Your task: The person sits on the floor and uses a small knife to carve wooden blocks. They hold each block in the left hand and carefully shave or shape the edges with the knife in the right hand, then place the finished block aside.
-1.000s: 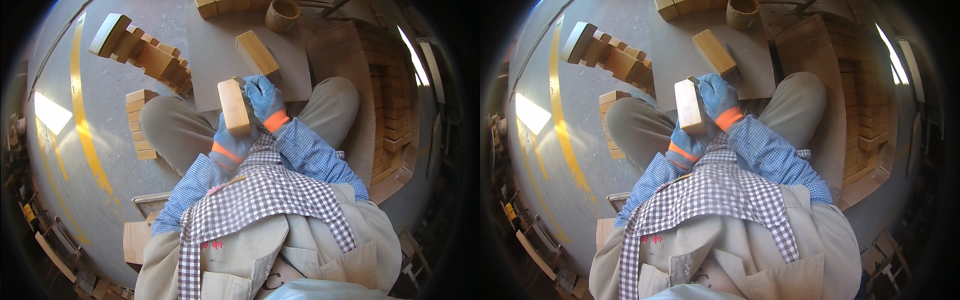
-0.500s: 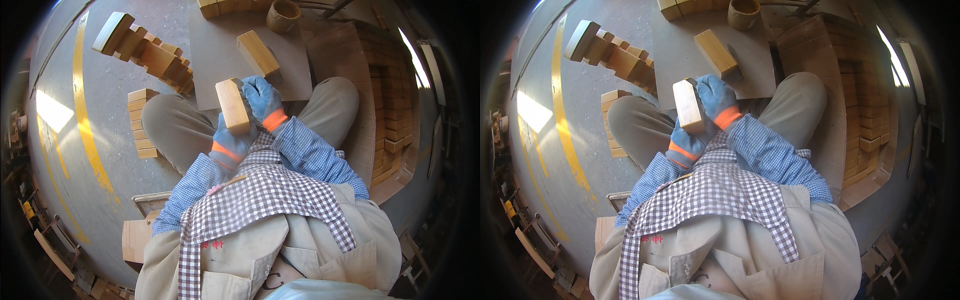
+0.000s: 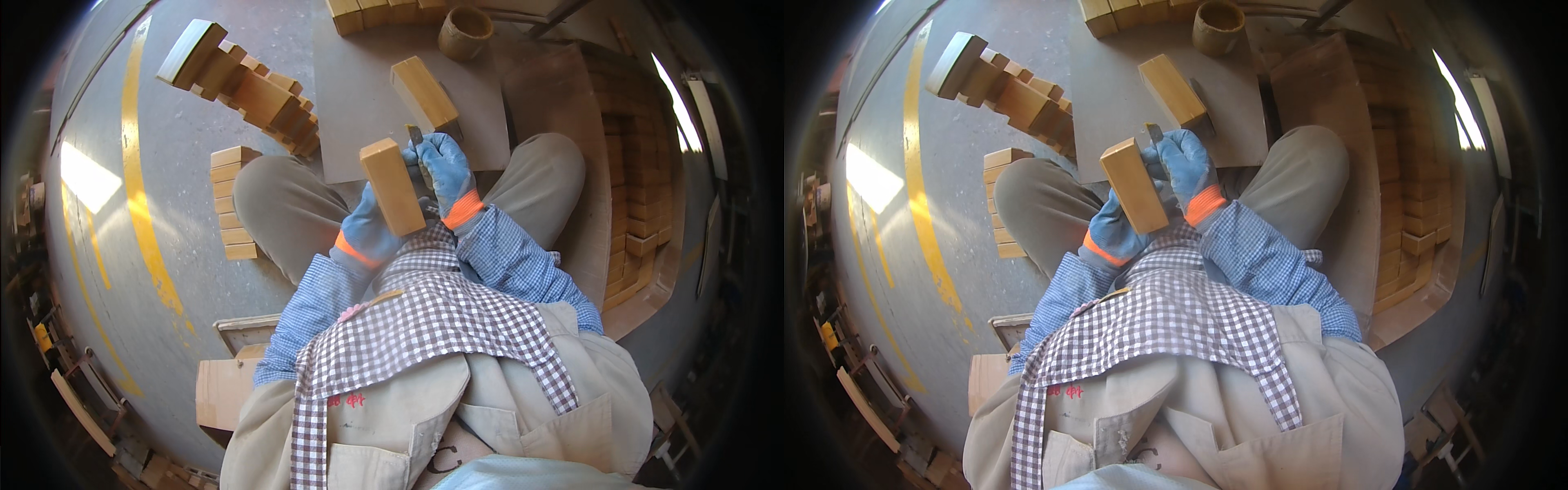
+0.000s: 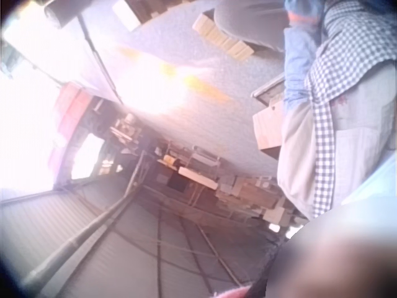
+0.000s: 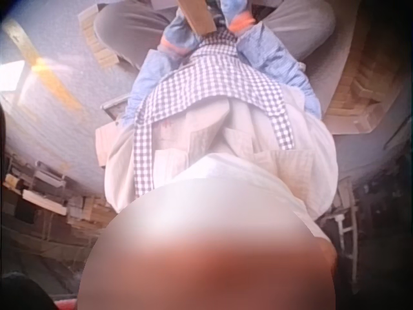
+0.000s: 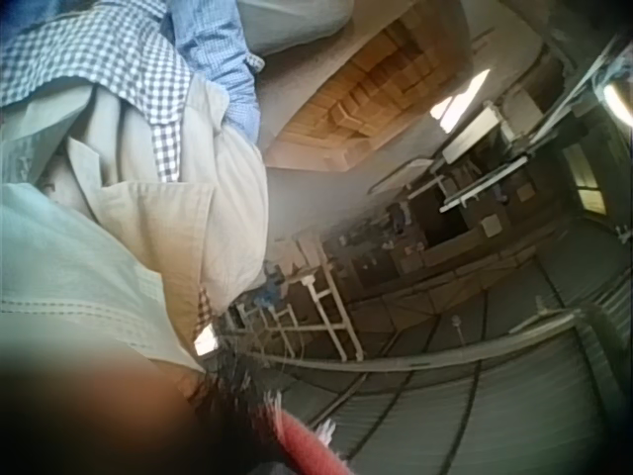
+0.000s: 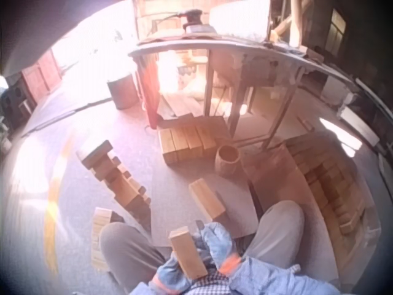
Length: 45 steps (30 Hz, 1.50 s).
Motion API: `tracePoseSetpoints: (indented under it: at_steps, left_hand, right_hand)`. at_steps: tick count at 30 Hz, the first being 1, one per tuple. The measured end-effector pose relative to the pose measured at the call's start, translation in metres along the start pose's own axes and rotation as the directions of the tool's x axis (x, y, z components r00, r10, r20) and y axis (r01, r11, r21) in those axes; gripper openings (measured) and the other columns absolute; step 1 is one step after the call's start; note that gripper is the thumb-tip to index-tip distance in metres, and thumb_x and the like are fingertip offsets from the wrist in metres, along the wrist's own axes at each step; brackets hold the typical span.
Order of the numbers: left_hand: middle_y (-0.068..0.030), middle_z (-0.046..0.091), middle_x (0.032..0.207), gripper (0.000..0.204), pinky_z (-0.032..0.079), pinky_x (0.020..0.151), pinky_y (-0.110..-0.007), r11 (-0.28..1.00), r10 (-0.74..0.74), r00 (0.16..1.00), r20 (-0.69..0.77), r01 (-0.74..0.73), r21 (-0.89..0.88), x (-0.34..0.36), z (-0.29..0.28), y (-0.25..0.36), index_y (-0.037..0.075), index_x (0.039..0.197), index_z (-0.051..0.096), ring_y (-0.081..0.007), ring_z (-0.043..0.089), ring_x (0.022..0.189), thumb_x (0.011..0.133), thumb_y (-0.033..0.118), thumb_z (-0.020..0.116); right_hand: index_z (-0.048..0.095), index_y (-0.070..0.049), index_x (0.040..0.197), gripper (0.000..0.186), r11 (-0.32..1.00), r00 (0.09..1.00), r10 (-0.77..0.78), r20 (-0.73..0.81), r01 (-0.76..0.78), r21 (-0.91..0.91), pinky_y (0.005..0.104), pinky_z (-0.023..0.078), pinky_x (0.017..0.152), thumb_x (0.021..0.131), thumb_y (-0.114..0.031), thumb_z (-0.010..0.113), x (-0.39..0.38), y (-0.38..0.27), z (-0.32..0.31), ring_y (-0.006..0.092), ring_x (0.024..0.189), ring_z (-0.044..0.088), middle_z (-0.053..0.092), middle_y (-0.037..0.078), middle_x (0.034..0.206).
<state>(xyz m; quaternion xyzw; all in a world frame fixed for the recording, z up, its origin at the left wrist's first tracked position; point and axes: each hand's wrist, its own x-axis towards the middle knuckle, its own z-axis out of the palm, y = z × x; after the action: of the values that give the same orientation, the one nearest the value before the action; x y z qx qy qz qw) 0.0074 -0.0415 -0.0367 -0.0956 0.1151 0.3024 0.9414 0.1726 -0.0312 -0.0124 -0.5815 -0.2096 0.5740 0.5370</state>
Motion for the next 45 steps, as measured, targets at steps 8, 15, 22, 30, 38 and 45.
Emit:
tracePoseSetpoints:
  at_steps: [8,15,22,30,38,45]
  left_hand:
    - [-0.0111,0.059,0.128,0.05,0.046,0.101,-0.044,0.987,0.009,0.997,0.08,-0.021,0.159,0.001,0.002,0.012,0.005,0.136,0.049,-0.0267,0.057,0.116,0.097,0.035,0.059]
    - [-0.012,0.06,0.127,0.049,0.049,0.098,-0.044,0.986,0.05,0.996,-0.072,-0.037,0.165,0.001,0.005,0.008,0.005,0.133,0.053,-0.0256,0.059,0.112,0.096,0.037,0.059]
    - [-0.0106,0.058,0.129,0.053,0.046,0.102,-0.042,0.982,0.024,0.992,-0.127,0.001,0.19,-0.002,0.008,0.005,0.006,0.135,0.05,-0.0241,0.057,0.116,0.096,0.04,0.059]
    - [-0.0093,0.055,0.133,0.056,0.042,0.106,-0.044,0.979,-0.018,0.999,-0.036,0.026,0.204,0.0,0.008,0.004,0.008,0.138,0.046,-0.0249,0.054,0.121,0.097,0.045,0.055]
    - [-0.01,0.054,0.134,0.06,0.039,0.109,-0.045,0.974,0.015,0.99,-0.138,0.016,0.226,0.001,0.003,0.002,0.009,0.14,0.044,-0.0256,0.052,0.124,0.095,0.047,0.056]
    - [-0.0112,0.053,0.136,0.071,0.037,0.111,-0.047,0.984,0.007,0.984,-0.178,0.025,0.176,0.003,0.008,0.003,0.009,0.141,0.043,-0.0277,0.049,0.127,0.089,0.053,0.062]
  right_hand:
    - [0.056,-0.006,0.104,0.021,0.998,1.0,-0.004,-0.01,0.005,0.065,0.0316,0.053,0.081,0.099,-0.026,0.055,-0.026,-0.001,0.004,0.0161,0.089,0.066,0.067,0.007,0.104]
    - [0.058,-0.007,0.102,0.021,0.997,0.998,-0.06,0.002,0.06,0.051,0.0309,0.052,0.079,0.099,-0.027,0.055,-0.03,0.001,0.003,0.015,0.088,0.066,0.068,0.007,0.103]
    - [0.057,-0.008,0.103,0.022,0.993,0.993,-0.115,0.0,0.115,0.033,0.0293,0.051,0.077,0.098,-0.029,0.057,-0.029,0.003,0.001,0.0134,0.085,0.064,0.068,0.005,0.102]
    - [0.056,-0.009,0.101,0.017,0.989,0.997,-0.073,-0.029,0.076,0.125,0.0297,0.051,0.08,0.098,-0.025,0.056,-0.032,0.003,-0.001,0.0143,0.086,0.064,0.068,0.005,0.101]
    - [0.056,-0.007,0.1,0.015,0.994,0.994,-0.105,-0.037,0.106,0.023,0.0302,0.051,0.082,0.098,-0.022,0.055,-0.032,0.002,-0.002,0.0149,0.087,0.064,0.068,0.006,0.101]
    - [0.054,-0.006,0.104,0.014,0.993,0.994,-0.105,-0.02,0.106,0.055,0.0307,0.053,0.084,0.098,-0.018,0.053,-0.03,0.0,-0.001,0.0171,0.091,0.065,0.066,0.008,0.104]
